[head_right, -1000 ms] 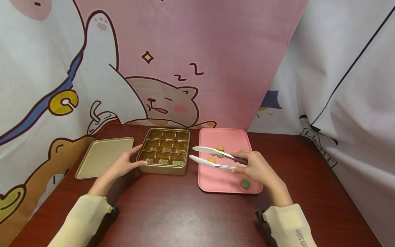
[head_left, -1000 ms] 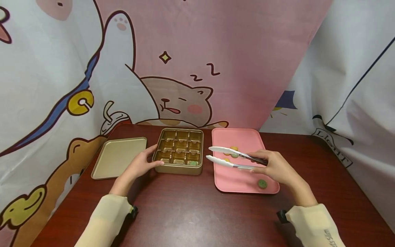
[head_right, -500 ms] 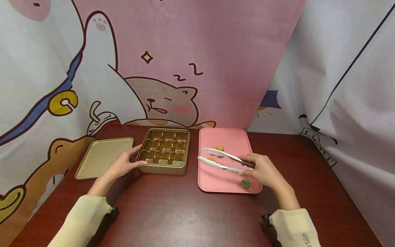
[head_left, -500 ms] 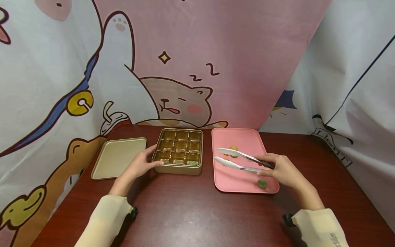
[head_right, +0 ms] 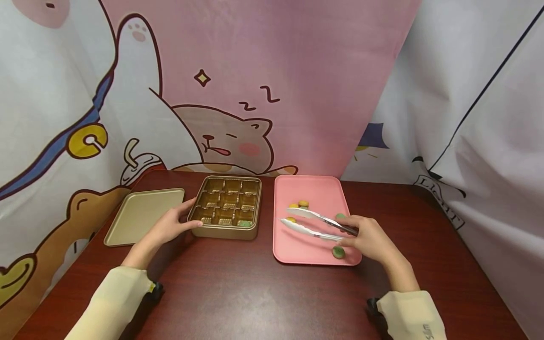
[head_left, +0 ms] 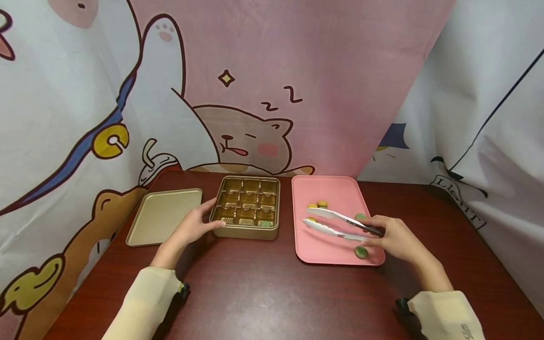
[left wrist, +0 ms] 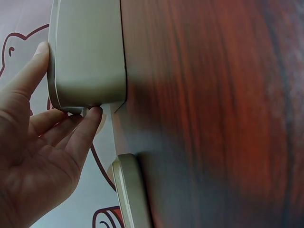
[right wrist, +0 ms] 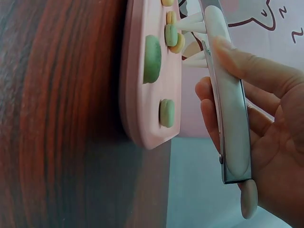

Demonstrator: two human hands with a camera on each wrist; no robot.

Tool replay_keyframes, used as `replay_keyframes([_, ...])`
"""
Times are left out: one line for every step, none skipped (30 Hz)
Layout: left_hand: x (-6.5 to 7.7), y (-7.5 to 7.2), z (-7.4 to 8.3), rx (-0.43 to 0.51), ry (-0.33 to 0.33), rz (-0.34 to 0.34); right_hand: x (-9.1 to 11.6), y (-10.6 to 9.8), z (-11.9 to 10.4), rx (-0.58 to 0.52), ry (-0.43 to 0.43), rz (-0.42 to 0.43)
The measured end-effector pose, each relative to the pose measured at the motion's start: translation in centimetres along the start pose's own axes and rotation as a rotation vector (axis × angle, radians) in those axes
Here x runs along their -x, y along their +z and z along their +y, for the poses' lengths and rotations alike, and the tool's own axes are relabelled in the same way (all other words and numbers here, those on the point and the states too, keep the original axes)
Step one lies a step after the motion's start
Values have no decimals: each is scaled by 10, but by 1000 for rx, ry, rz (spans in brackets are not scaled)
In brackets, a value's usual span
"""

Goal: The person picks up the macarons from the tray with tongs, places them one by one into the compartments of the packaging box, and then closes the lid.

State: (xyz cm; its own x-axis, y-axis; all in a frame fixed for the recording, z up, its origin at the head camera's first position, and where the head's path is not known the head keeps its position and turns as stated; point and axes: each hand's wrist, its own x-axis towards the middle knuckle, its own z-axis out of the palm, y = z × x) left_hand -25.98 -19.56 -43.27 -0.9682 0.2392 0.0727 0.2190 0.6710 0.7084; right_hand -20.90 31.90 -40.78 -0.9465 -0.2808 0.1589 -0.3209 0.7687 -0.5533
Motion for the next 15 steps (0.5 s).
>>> replay_keyframes([0,0,0,1,-1,0,0,0,1,7,5,-1])
replay_keyframes([0,0,0,2,-2,0,1,0,2,15,12,-4])
replay_keyframes([0,0,0,2,-2,-2,1,0,4,24,18,-10])
replay_keyframes([0,0,0,3,-2,-3,1,0,5,31,23,-15])
replay_keyframes([0,0,0,5,-1,-4,1,0,6,40,25,-21])
replay_keyframes([0,0,0,8,0,-5,1,0,7,45,28,-25])
replay_keyframes([-1,0,0,11,-1,-5,1,0,7,51,31,-27])
replay_keyframes([-1,0,-1,13,-2,-6,2,0,8,56,32,-29])
replay_keyframes([-1,0,0,14,-3,-5,2,1,9,57,32,-31])
replay_keyframes([-1,0,0,10,1,-4,2,1,9,57,30,-30])
replay_keyframes([-2,0,0,8,5,-4,2,1,9,58,29,-30])
replay_keyframes([-2,0,0,9,3,-3,2,1,9,56,30,-30])
replay_keyframes([-2,1,1,10,2,-3,2,1,9,56,32,-31])
replay_keyframes([-2,1,1,10,2,-4,2,1,9,57,33,-32])
replay_keyframes([-2,0,1,9,4,-5,2,1,9,56,34,-35])
